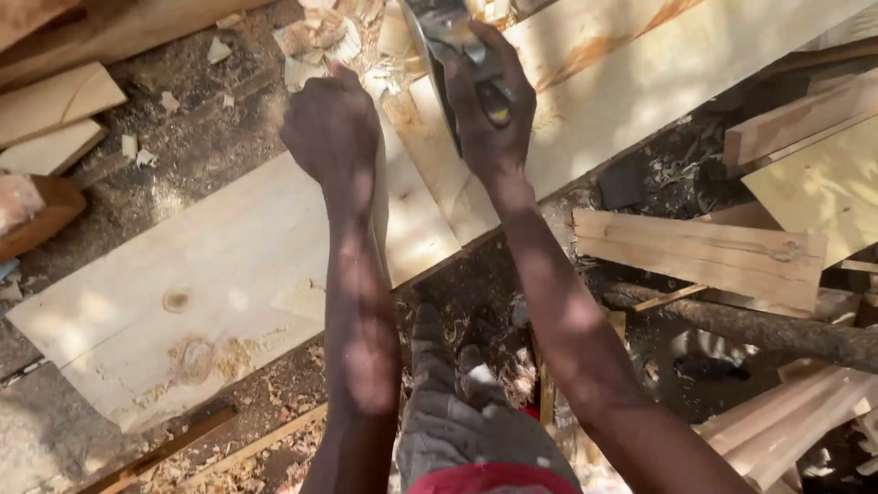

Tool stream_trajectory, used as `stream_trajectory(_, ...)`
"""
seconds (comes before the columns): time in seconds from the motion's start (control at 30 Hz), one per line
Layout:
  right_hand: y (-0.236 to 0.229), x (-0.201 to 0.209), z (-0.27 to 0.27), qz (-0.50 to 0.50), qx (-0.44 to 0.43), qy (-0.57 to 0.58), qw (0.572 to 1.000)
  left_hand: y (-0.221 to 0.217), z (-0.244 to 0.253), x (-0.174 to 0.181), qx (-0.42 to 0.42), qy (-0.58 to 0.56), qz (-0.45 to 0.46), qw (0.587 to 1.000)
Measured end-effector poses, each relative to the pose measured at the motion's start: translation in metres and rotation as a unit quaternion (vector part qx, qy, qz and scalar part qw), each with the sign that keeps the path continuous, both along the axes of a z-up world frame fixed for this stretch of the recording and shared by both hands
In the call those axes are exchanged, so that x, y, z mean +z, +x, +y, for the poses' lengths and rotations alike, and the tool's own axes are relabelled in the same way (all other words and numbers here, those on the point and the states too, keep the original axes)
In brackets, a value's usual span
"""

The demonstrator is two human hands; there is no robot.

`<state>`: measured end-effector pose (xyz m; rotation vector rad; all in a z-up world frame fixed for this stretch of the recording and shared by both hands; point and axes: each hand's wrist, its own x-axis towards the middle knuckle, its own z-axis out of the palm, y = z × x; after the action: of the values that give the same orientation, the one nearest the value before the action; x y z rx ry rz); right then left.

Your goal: Sawing a wooden board and then using a hand plane to smooth the surface on a workbench.

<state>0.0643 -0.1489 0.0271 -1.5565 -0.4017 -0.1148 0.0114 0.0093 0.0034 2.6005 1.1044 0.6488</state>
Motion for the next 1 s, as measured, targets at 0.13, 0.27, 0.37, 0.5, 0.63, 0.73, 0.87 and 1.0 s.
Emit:
stream_trajectory(0.13, -0.104, 0.025, -0.08, 0.136, -0.032, -0.169, 0.976, 0.003, 0.001, -0.003, 0.0, 0.063, 0.036, 0.997)
stream_trajectory(0.27, -0.183, 0.005, -0.144, 0.133, -0.047, -0.117, 0.983, -0.007, -0.007, -0.001, 0.01, -0.035, 0.033, 0.999)
stream_trajectory(0.37, -0.104, -0.009, -0.097, 0.112, -0.043, -0.103, 0.987, 0.003, 0.002, -0.006, 0.007, 0.013, -0.006, 1.0)
stream_trajectory(0.5, -0.006, 0.003, -0.023, 0.044, 0.003, -0.021, 0.999, 0.005, 0.004, -0.012, 0.023, 0.008, 0.016, 1.0)
stream_trajectory(0.63, -0.095, 0.008, -0.077, 0.021, -0.037, -0.056, 0.997, 0.01, 0.007, -0.02, 0.041, 0.019, 0.032, 0.998)
stream_trajectory(0.73, -0.179, 0.013, -0.137, 0.169, -0.039, -0.053, 0.983, 0.006, 0.002, -0.025, 0.061, 0.053, 0.04, 0.996)
stream_trajectory(0.87, -0.116, -0.014, -0.112, 0.059, -0.063, -0.212, 0.973, 0.014, 0.012, -0.016, 0.052, 0.022, 0.01, 0.998)
stream_trajectory(1.0, 0.009, -0.012, -0.018, 0.016, -0.037, 0.007, 0.999, 0.011, 0.006, -0.022, 0.054, 0.011, 0.002, 0.998)
